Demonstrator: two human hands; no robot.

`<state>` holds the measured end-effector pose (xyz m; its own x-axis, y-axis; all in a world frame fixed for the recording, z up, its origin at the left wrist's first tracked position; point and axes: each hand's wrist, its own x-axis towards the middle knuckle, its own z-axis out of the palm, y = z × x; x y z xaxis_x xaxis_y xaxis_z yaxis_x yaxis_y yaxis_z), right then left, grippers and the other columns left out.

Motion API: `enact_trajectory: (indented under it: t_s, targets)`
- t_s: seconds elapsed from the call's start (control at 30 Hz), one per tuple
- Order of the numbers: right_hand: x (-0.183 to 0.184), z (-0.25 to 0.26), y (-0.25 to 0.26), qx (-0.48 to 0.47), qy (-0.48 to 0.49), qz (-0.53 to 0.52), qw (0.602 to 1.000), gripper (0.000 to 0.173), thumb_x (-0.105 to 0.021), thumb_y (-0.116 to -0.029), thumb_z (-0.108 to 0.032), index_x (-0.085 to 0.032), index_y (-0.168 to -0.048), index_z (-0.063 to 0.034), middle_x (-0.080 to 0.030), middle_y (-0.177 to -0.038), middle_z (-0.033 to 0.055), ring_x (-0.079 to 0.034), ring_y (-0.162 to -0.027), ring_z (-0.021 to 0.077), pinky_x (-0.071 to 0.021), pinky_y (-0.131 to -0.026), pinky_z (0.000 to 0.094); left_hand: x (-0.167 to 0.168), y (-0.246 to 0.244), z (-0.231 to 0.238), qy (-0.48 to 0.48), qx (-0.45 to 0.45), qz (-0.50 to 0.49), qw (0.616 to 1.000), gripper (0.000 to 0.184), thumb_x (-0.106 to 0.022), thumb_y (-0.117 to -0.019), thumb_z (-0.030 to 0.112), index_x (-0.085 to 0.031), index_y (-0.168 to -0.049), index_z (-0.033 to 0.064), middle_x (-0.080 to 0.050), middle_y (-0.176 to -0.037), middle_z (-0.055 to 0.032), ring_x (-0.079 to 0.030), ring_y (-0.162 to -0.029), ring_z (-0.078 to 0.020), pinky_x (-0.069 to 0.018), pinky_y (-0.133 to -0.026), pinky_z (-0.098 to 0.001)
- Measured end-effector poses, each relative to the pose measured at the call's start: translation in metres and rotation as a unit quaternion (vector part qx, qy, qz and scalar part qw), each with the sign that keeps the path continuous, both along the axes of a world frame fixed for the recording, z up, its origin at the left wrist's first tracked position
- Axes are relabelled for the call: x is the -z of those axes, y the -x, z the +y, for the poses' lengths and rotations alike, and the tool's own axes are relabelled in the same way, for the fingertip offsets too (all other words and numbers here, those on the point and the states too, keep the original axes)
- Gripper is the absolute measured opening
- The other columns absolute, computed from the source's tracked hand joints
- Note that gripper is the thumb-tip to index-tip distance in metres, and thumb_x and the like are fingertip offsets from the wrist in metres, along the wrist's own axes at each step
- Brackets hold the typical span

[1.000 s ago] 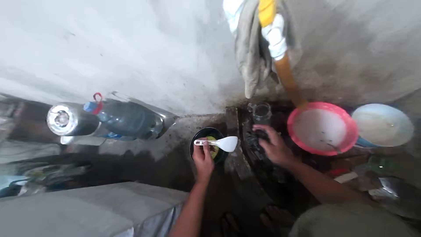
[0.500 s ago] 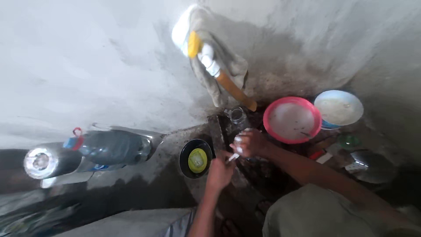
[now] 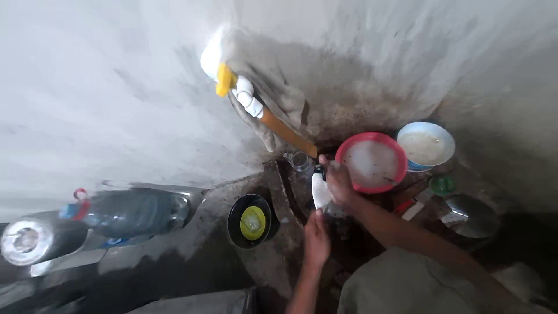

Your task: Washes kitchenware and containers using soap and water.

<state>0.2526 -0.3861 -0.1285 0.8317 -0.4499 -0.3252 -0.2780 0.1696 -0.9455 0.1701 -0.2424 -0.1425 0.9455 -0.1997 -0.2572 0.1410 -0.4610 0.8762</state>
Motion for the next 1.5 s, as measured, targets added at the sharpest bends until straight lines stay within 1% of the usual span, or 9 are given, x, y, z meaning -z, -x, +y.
enact_trajectory:
  t_s: [0.27,0.43,0.67,0.77,0.87,1.03,1.13,1.27,1.5]
  targets:
    - [-0.031,0.030,0.047,0.089,0.040,-0.024,0.995,0.047,-0.044,-0.1101,-0.035,-0.059,-0.130,0.0043,-0.068,-0.116,0.0189,-0.066,-0.111,0.0217,-0.0532,-0.099,0.0402,-0.006,0.003,-0.030,0.069,-0.016,-0.022,0.997,0.043,-0.031,-0.1132,0.024,-0.045,-0.141,-0.0044,-0.065,-0.123,-0.0181,-0.066,-0.113,-0.0179,-0.0537,-0.103,-0.0370]
    - [-0.043,0.028,0.060,0.104,-0.057,-0.016,0.993,0.044,-0.041,-0.1108,-0.035,-0.060,-0.126,0.0018,-0.067,-0.108,0.0127,-0.066,-0.101,0.0130,-0.0550,-0.091,0.0322,-0.013,0.000,-0.048,0.219,-0.110,0.008,0.970,0.041,-0.037,-0.1116,0.035,-0.049,-0.130,0.0010,-0.065,-0.108,-0.0111,-0.066,-0.097,-0.0151,-0.0577,-0.088,-0.0344]
    - [-0.017,0.020,0.069,-0.056,0.134,-0.040,0.989,0.043,-0.062,-0.1007,-0.022,-0.058,-0.135,0.0036,-0.069,-0.122,0.0188,-0.066,-0.116,0.0228,-0.0523,-0.104,0.0390,-0.022,-0.019,-0.047,0.213,-0.149,0.090,0.961,0.049,-0.029,-0.1132,0.039,-0.046,-0.144,0.0063,-0.063,-0.126,-0.0119,-0.063,-0.110,-0.0166,-0.0540,-0.095,-0.0367]
    - [-0.015,0.002,0.051,-0.014,0.068,-0.102,0.992,0.038,-0.059,-0.0970,-0.013,-0.055,-0.133,-0.0007,-0.067,-0.118,0.0140,-0.067,-0.106,0.0176,-0.0571,-0.093,0.0378,-0.015,-0.001,-0.041,0.226,-0.115,0.198,0.947,0.053,-0.029,-0.1115,0.047,-0.051,-0.144,0.0121,-0.070,-0.104,-0.0074,-0.066,-0.082,-0.0134,-0.0584,-0.071,-0.0332]
    - [-0.018,-0.026,0.028,0.016,0.005,-0.104,0.994,0.039,-0.057,-0.0997,-0.013,-0.056,-0.139,-0.0104,-0.066,-0.126,0.0108,-0.067,-0.102,0.0200,-0.0580,-0.084,0.0433,0.002,0.014,-0.027,0.292,-0.077,0.299,0.905,0.060,-0.018,-0.1091,0.057,-0.057,-0.128,0.0150,-0.044,-0.058,0.0015,-0.036,-0.039,-0.0072,-0.0311,-0.034,-0.0213]
    - [-0.027,-0.029,0.045,-0.108,0.084,-0.056,0.989,0.034,-0.053,-0.0997,-0.017,-0.061,-0.132,-0.0090,-0.069,-0.098,0.0123,-0.068,-0.076,0.0204,-0.0590,-0.067,0.0427,0.019,0.010,-0.017,0.479,-0.096,0.246,0.837,0.064,-0.014,-0.1069,0.060,-0.043,-0.150,0.0239,-0.051,-0.060,0.0017,-0.053,-0.050,-0.0118,-0.0522,-0.051,-0.0290]
    - [-0.009,0.002,0.061,-0.247,0.291,-0.075,0.921,0.051,-0.056,-0.0992,-0.045,-0.062,-0.132,-0.0068,-0.067,-0.126,0.0157,-0.067,-0.112,0.0288,-0.0555,-0.095,0.0512,0.014,0.010,-0.024,0.436,-0.114,0.234,0.861,0.061,-0.025,-0.1064,0.062,-0.062,-0.118,0.0152,-0.069,-0.087,-0.0051,-0.068,-0.075,-0.0140,-0.0591,-0.066,-0.0321]
    - [0.010,0.006,0.038,-0.109,0.412,-0.179,0.887,0.044,-0.060,-0.1007,-0.045,-0.068,-0.122,-0.0072,-0.071,-0.116,0.0161,-0.073,-0.094,0.0310,-0.0616,-0.077,0.0493,0.007,0.019,-0.033,0.337,-0.113,0.304,0.884,0.061,-0.017,-0.1109,0.051,-0.054,-0.080,0.0139,-0.043,-0.053,0.0034,-0.036,-0.039,-0.0056,-0.0310,-0.036,-0.0196]
    - [0.022,0.028,0.070,-0.165,0.459,-0.229,0.842,0.035,-0.063,-0.0962,-0.039,-0.075,-0.099,-0.0066,-0.075,-0.092,0.0136,-0.075,-0.085,0.0305,-0.0607,-0.073,0.0512,-0.005,0.005,-0.029,0.380,-0.197,0.266,0.864,0.056,-0.014,-0.1103,0.049,-0.060,-0.108,0.0167,-0.070,-0.084,-0.0027,-0.067,-0.071,-0.0126,-0.0562,-0.058,-0.0306]
